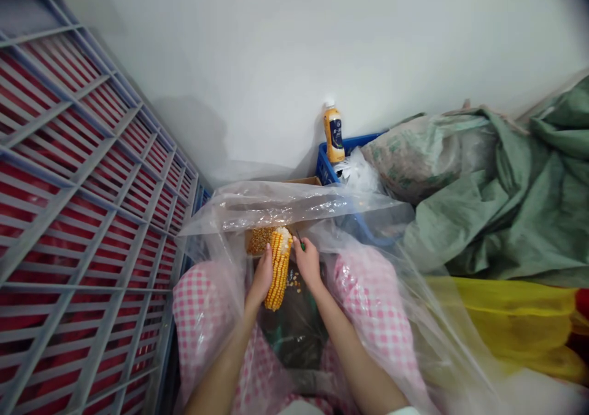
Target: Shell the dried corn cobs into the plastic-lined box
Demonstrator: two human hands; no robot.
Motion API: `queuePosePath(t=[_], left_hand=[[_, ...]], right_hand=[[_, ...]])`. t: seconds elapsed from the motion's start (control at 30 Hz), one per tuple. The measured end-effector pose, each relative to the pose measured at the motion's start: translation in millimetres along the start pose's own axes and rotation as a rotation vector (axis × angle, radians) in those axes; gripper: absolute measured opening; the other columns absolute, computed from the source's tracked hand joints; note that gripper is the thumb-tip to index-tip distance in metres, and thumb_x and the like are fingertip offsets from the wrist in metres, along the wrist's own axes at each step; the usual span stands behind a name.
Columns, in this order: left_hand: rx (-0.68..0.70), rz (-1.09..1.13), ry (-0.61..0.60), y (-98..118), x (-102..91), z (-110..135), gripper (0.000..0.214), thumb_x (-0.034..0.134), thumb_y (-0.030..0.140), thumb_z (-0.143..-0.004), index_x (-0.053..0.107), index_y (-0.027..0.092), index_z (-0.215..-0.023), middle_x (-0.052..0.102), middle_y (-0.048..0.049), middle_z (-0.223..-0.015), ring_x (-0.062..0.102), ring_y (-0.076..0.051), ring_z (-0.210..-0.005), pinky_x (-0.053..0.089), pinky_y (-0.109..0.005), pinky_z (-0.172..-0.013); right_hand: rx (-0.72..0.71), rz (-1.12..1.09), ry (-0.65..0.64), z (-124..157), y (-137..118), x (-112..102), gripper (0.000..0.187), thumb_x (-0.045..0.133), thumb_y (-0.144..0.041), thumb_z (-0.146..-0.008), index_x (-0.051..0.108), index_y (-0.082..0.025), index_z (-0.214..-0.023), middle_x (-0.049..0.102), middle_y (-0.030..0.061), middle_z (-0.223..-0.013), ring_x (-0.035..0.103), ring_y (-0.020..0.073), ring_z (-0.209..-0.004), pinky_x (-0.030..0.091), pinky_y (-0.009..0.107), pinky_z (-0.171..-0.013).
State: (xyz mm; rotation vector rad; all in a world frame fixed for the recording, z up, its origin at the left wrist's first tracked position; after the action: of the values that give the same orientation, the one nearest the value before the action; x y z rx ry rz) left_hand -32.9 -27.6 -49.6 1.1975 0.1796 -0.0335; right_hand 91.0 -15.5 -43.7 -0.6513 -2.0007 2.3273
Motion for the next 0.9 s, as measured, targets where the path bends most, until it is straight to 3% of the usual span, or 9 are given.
queuePosePath(t=[0.17, 0.37, 0.43, 0.6, 0.8, 0.9], left_hand=[[-0.017, 0.115, 0.026, -3, -2.6, -4, 0.061, 0.032, 0.058, -0.080, 0.055, 0.013, -0.112, 0.066, -0.0102, -0.100, 0.056, -0.022, -0.103, 0.043, -0.033, -0.086], [-0.148, 0.409, -0.025, -5, -0.6, -9, 0.058, 0.036, 0.057, -0.079, 0.057, 0.013, -0.110, 0.067, -0.0107, -0.095, 0.060, -0.021, -0.095, 0.044, -0.032, -0.084], [-0.190, 0.415, -0.020, -2, -0.5, -7, 0.059, 0.034, 0.058, -0.079, 0.057, 0.012, -0.109, 0.067, -0.0109, -0.092, 0.061, -0.021, -0.091, 0.046, -0.032, -0.081], [-0.169, 0.338, 0.014, -2, -1.8, -4, 0.056, 0.040, 0.058, -0.077, 0.060, 0.013, -0.105, 0.067, -0.0108, -0.094, 0.059, -0.023, -0.095, 0.045, -0.031, -0.081], [-0.101, 0.347, -0.040, -8, -1.8, -8, 0.055, 0.039, 0.056, -0.078, 0.058, 0.014, -0.108, 0.064, -0.0110, -0.104, 0.056, -0.023, -0.103, 0.042, -0.032, -0.087], [-0.110, 0.332, -0.045, -7, -1.7, -6, 0.058, 0.038, 0.058, -0.078, 0.056, 0.013, -0.110, 0.063, -0.0117, -0.106, 0.056, -0.023, -0.103, 0.041, -0.033, -0.088]], right_hand=[[-0.021, -0.130, -0.017, 4, -9, -3, 0.037, 0.033, -0.048, -0.081, 0.042, -0.018, -0.062, 0.043, -0.0040, -0.057, 0.039, 0.0103, -0.058, 0.031, 0.021, -0.057], [-0.058, -0.096, -0.156, 10, -10, 4, 0.032, 0.051, -0.049, -0.071, 0.050, -0.017, -0.072, 0.052, -0.0029, -0.064, 0.044, 0.0105, -0.058, 0.033, 0.021, -0.056], [-0.066, -0.066, -0.174, 8, -5, 7, 0.032, 0.052, -0.048, -0.071, 0.053, -0.017, -0.076, 0.055, -0.0012, -0.068, 0.047, 0.0115, -0.061, 0.034, 0.021, -0.058], [0.002, -0.024, -0.022, 3, 1, 4, 0.038, 0.036, -0.050, -0.080, 0.053, -0.016, -0.073, 0.057, 0.0015, -0.067, 0.049, 0.0133, -0.063, 0.035, 0.023, -0.060], [-0.100, 0.009, -0.130, 6, -3, 5, 0.033, 0.047, -0.049, -0.074, 0.054, -0.017, -0.077, 0.054, -0.0021, -0.063, 0.047, 0.0110, -0.057, 0.033, 0.020, -0.056], [-0.062, 0.055, -0.078, 6, -1, 4, 0.034, 0.043, -0.048, -0.077, 0.054, -0.017, -0.074, 0.054, -0.0012, -0.061, 0.047, 0.0117, -0.057, 0.032, 0.021, -0.055]])
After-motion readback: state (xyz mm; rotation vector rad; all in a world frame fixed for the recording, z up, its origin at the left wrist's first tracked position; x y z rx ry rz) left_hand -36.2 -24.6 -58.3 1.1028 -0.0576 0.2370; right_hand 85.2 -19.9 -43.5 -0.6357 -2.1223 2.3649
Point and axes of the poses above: each hand's wrist, its own z-axis away from the middle knuckle, its own x-axis out of the palm, y = z × x, the point moved 2 cm from there along -z, towards the middle knuckle
